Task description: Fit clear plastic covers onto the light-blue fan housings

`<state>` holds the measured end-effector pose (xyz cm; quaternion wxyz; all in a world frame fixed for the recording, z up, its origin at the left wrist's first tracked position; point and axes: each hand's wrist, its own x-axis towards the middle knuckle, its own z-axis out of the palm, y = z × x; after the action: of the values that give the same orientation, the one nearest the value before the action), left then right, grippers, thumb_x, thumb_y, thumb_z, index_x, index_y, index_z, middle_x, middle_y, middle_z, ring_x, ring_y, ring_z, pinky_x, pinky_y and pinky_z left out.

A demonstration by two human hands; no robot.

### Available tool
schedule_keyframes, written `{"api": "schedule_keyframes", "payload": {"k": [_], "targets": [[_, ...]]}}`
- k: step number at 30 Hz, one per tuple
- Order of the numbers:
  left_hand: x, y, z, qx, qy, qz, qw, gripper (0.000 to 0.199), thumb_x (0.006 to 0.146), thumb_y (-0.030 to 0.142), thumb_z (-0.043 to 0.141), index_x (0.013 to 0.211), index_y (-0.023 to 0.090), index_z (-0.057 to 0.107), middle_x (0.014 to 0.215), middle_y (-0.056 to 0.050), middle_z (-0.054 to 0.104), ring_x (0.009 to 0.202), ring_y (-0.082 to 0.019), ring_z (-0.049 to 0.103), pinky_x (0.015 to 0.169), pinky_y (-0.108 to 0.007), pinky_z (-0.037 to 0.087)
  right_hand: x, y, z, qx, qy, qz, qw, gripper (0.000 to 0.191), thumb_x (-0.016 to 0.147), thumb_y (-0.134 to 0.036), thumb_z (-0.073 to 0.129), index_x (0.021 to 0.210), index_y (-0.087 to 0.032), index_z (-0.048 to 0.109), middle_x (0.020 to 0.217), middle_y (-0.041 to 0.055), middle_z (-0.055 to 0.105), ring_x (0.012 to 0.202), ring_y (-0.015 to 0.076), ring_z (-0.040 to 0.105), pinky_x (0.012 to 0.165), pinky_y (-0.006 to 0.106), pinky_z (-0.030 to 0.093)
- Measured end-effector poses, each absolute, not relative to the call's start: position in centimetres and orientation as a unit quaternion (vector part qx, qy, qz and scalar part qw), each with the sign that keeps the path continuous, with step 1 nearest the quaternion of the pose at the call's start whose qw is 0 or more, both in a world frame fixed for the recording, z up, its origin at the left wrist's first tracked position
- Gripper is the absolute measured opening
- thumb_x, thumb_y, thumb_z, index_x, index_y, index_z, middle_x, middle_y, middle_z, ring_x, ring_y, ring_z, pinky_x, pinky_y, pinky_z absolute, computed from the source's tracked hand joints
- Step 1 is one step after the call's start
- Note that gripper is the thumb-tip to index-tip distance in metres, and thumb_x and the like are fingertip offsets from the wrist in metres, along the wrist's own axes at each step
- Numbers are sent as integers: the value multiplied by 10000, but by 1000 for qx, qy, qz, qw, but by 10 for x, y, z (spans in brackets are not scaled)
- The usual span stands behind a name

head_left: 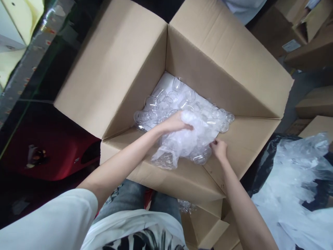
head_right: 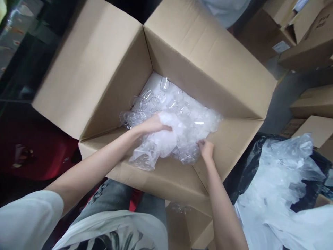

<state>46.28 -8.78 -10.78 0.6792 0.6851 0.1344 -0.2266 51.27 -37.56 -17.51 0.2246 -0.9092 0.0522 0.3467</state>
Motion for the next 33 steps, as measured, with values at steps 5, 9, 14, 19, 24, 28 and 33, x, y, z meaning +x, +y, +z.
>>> {"api": "schedule_keyframes", "payload": {"k": [5, 9, 14, 19, 24, 28, 33], "targets": [[455, -120, -110, 708, 18, -262, 656, 727, 526, 135, 745, 1223, 176, 543, 1228, -81, 620, 1062, -260, 598, 881, -329, 447, 514, -339, -132, -856, -49, 378, 349, 197, 747, -346, 713, 792, -165, 649, 789, 5, 677, 755, 154, 633, 748, 312, 506], [449, -135, -111, 715, 9, -298, 632, 243, 587, 188, 723, 823, 155, 674, 815, -19, 707, 796, -219, 656, 697, -276, 461, 523, -323, -118, -837, -50, 362, 406, 297, 771, -477, 643, 870, -197, 653, 862, 28, 690, 775, 164, 645, 727, 296, 519], [458, -113, -115, 743, 110, -244, 613, 203, 643, 220, 698, 819, 124, 662, 876, -63, 696, 846, -238, 645, 710, -297, 464, 531, -349, -151, -873, 22, 355, 335, 332, 936, -437, 486, 1037, -146, 610, 996, 64, 659, 864, 169, 640, 781, 361, 530], [465, -99, -115, 761, 155, -199, 597, 297, 620, 195, 714, 901, 120, 653, 1046, -85, 662, 976, -263, 611, 849, -334, 450, 514, -379, -188, -884, 52, 417, 203, 237, 916, -350, 564, 1051, -162, 618, 1064, 61, 641, 917, 176, 628, 814, 374, 528], [463, -107, -117, 748, 122, -238, 607, 259, 650, 184, 668, 900, 115, 656, 952, -77, 694, 926, -262, 637, 791, -319, 464, 512, -388, -196, -885, 30, 436, 163, 220, 903, -324, 588, 1020, -142, 624, 1028, 51, 645, 886, 173, 629, 783, 363, 535], [454, -119, -118, 731, 64, -282, 618, 780, 555, 175, 734, 1295, 156, 489, 1179, -92, 654, 1032, -277, 622, 828, -312, 466, 513, -370, -184, -881, -11, 425, 208, 201, 896, -322, 595, 933, -128, 632, 928, 30, 654, 810, 154, 629, 741, 339, 533], [447, -134, -119, 714, 3, -318, 623, 696, 539, 179, 733, 1216, 217, 576, 1182, -48, 666, 1051, -281, 621, 856, -313, 459, 507, -335, -153, -851, -65, 407, 326, 178, 818, -298, 668, 911, -152, 627, 899, 18, 671, 816, 154, 635, 752, 312, 523]]}}
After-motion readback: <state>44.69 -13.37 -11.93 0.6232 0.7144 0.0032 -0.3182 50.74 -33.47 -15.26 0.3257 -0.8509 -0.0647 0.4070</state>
